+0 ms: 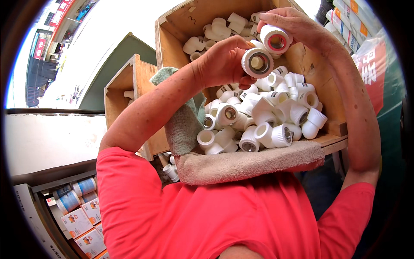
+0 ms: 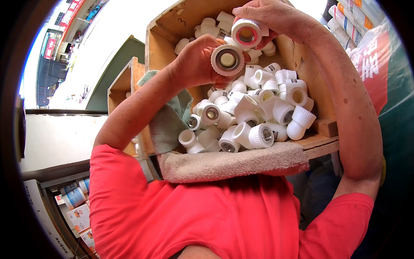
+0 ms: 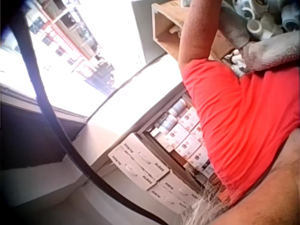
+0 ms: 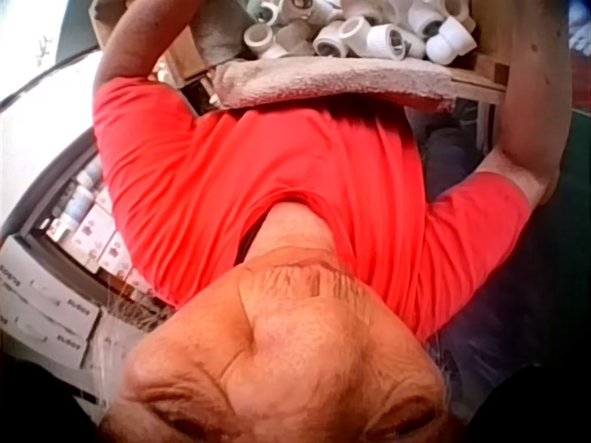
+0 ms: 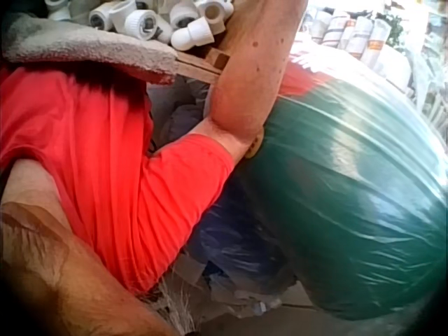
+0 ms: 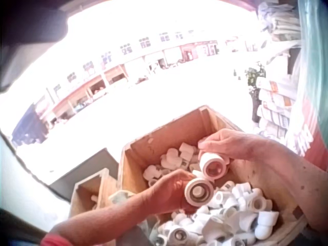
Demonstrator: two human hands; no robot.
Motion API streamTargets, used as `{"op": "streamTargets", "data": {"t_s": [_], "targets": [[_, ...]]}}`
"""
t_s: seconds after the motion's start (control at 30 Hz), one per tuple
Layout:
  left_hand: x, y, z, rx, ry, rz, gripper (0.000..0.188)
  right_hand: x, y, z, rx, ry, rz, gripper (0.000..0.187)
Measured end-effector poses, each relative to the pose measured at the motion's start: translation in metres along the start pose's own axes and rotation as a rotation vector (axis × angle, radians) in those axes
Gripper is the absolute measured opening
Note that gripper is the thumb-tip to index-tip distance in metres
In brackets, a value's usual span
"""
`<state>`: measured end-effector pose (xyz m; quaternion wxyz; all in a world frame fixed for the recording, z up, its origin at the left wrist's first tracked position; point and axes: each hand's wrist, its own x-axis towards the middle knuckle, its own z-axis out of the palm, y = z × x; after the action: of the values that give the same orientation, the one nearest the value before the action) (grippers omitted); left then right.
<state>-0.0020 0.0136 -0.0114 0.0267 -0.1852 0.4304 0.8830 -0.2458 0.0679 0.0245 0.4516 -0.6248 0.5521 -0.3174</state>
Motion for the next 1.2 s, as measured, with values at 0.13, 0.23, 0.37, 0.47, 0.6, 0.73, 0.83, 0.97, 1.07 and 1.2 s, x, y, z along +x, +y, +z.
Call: {"op": "streamTargets", "data": {"t_s": [0.13, 0.23, 0.37, 0.47, 0.6, 0.73, 0.83, 0.97, 1.07, 1.2], "targets": [[0.0, 0.001, 0.005, 0.011, 0.025, -0.006, 0.061, -0.001, -0.001, 0.0, -0.02, 0.021, 0.007, 0.049], [0.001, 0.001, 0.003, 0.023, -0.001, 0.0, 0.056, -0.002, 0.0, 0.0, -0.024, 0.04, 0.016, 0.048], [-0.004, 0.006, -0.002, 0.075, -0.008, 0.079, 0.049, -0.007, -0.011, 0.003, 0.413, 0.013, 0.042, 0.038], [-0.012, 0.016, -0.006, 0.031, 0.033, 0.293, 0.049, -0.013, -0.023, 0.0, 0.432, -0.015, 0.069, 0.037], [-0.064, 0.064, -0.022, 0.025, 0.037, 0.646, 0.042, -0.003, 0.008, -0.025, 0.041, 0.051, 0.092, 0.041], [-0.186, 0.06, -0.064, 0.375, 0.437, 0.764, 0.037, -0.002, 0.0, -0.021, -0.067, -0.01, -0.082, 0.035], [-0.251, 0.023, -0.098, 0.372, 0.801, 0.677, 0.034, -0.002, 0.029, -0.046, -0.237, -0.093, -0.241, 0.048], [-0.312, -0.038, -0.149, 0.512, 1.29, 0.468, 0.043, 0.007, 0.052, -0.051, -0.302, -0.028, -0.281, 0.047], [-0.335, -0.098, -0.195, 0.197, 1.52, 0.316, 0.05, -0.004, 0.034, -0.055, -0.053, 0.004, -0.086, 0.043], [-0.369, -0.166, -0.249, 0.019, 1.667, 0.158, 0.048, -0.007, 0.002, -0.024, -0.217, 0.028, -0.087, 0.037]]}}
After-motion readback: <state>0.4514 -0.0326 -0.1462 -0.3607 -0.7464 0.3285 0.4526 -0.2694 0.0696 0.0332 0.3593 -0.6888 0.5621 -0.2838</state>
